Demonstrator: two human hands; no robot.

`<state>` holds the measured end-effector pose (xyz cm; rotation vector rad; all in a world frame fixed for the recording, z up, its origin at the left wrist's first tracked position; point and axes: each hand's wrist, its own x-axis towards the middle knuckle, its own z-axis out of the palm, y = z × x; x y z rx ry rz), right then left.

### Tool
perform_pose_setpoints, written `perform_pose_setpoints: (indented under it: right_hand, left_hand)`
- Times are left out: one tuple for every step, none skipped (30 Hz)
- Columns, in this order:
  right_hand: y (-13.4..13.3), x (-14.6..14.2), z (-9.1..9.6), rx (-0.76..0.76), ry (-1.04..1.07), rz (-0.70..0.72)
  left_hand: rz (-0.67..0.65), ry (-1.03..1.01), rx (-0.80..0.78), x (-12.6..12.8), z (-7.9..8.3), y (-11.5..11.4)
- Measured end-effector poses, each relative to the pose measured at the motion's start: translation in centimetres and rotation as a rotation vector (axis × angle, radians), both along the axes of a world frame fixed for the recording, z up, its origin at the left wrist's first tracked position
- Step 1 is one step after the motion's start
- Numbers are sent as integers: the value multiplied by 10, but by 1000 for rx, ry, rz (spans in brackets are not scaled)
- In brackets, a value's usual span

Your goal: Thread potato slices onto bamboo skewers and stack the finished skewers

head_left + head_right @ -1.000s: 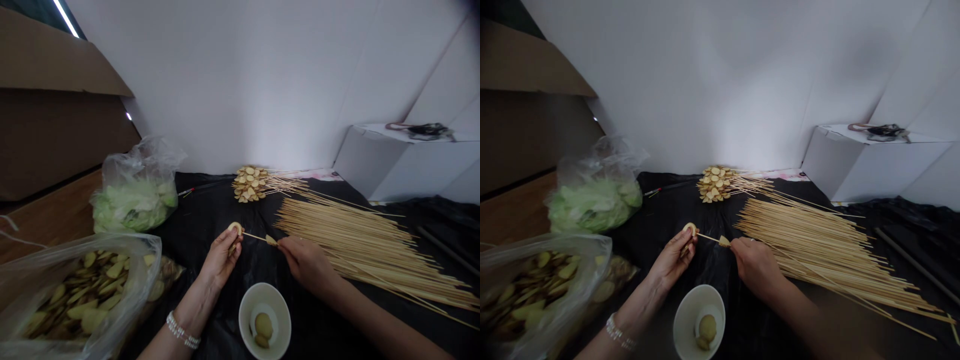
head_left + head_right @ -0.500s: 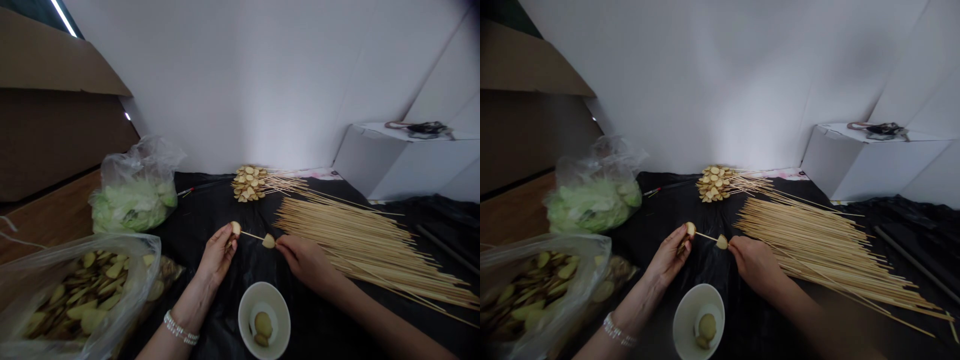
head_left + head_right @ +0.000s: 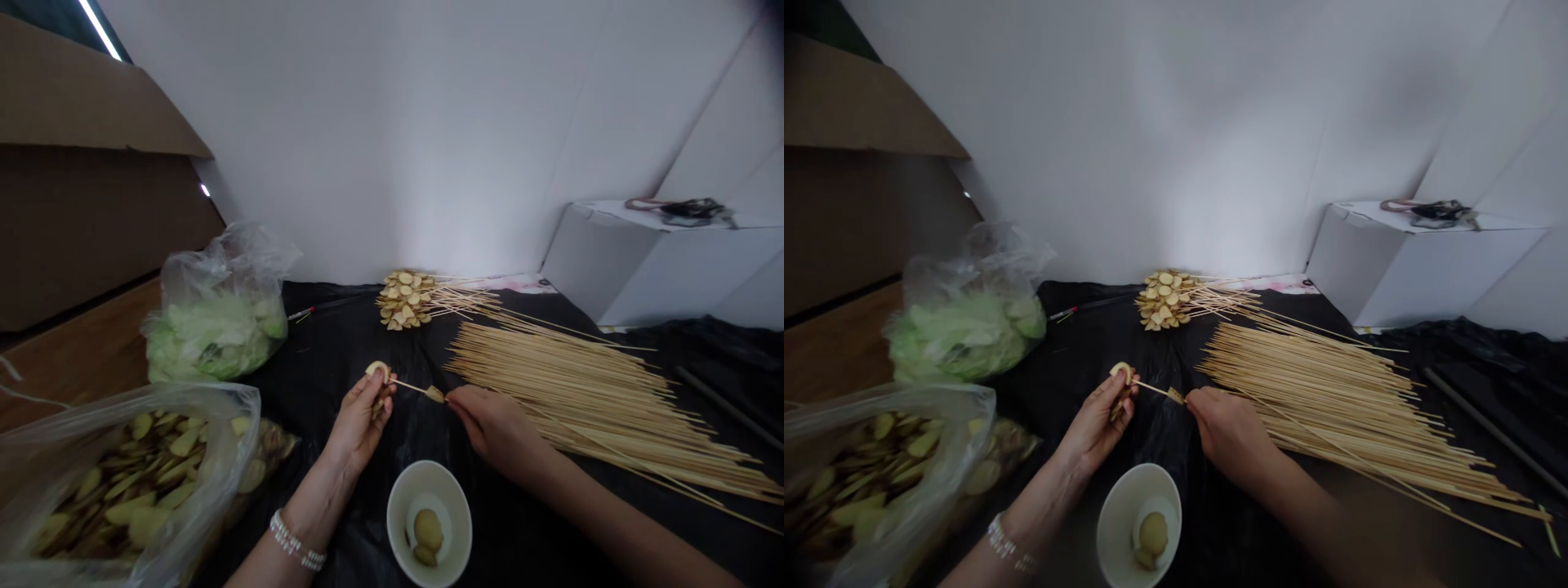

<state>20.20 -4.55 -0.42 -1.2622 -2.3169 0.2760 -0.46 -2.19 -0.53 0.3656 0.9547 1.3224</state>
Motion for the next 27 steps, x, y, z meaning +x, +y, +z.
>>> perform_pose_setpoints:
  right_hand:
    - [-1,0,1,20,-26,-5]
    - [-1,1,3,38,-49,-13]
    - [-1,1,4,52,-64,-22]
    - [-2,1,5,58,-69,-27]
    - [-2,1,5,57,-66,-28]
    - [-1,1,5,50,-57,-25]
    - [-1,1,4,41,-46,-20]
    - [-1,1,4,32,-34,-15]
    - [0,1,3,25,-25,-10]
    - [0,0,2,20,-17,-6]
    - [0,0,1,19,-11,-1]
    - [0,0,0,17,-8,4]
    - [0,0,0,16,-7,7]
    - [0,0,0,13,-8,7]
    - [-1,0,0,8,-9,7]
    - [-1,0,1,1,-10,5]
    - [-1,0,1,-5,-10,4]
    - [-1,0,2,-10,-10,3]
    - [-1,0,2,-14,-12,1]
    - [-1,0,2,-15,-14,-1]
    - [-1,0,2,-13,-15,-3]
    - [0,1,2,-12,-16,-5]
    - [0,1,1,-9,-17,-7]
    - [0,1,1,-8,-20,-7]
    - [0,1,0,-11,-25,-4]
    - [0,1,0,-16,-32,-1]
    - [0,1,-1,-22,-39,1]
  left_hand:
    - [-1,-2,-2,0,0,0]
    - [-2,-2,-3,-1,-1,1]
    - [-2,-3,-2,-1,-1,1]
    - [2,-3,-1,-1,0,1]
    - [7,-3,0,-1,0,1]
    - [12,-4,-1,-1,1,0]
    - [17,-8,-3,-1,1,0]
    - [18,-12,-6,-1,2,0]
    - [17,-17,-10,-1,4,0]
    - [15,-19,-12,-1,5,0]
    - [14,-20,-12,-1,6,0]
    - [16,-19,-11,-1,7,0]
    - [22,-17,-9,-2,8,0]
    - [32,-15,-7,-2,8,0]
    - [42,-13,-6,-2,9,0]
    - [48,-12,-5,-3,9,0]
    - [51,-10,-5,-3,9,0]
    - [53,-10,-5,-4,9,0]
    - [52,-13,-7,-4,9,0]
    - [52,-17,-11,-4,8,0]
    - [55,-23,-16,-5,7,1]
    - [60,-29,-20,-5,7,1]
    - [64,-32,-24,-5,6,1]
    - [66,-32,-24,-5,5,2]
    - [66,-30,-23,-5,5,2]
    - [65,-28,-19,-5,4,2]
    - [62,-25,-13,-4,4,3]
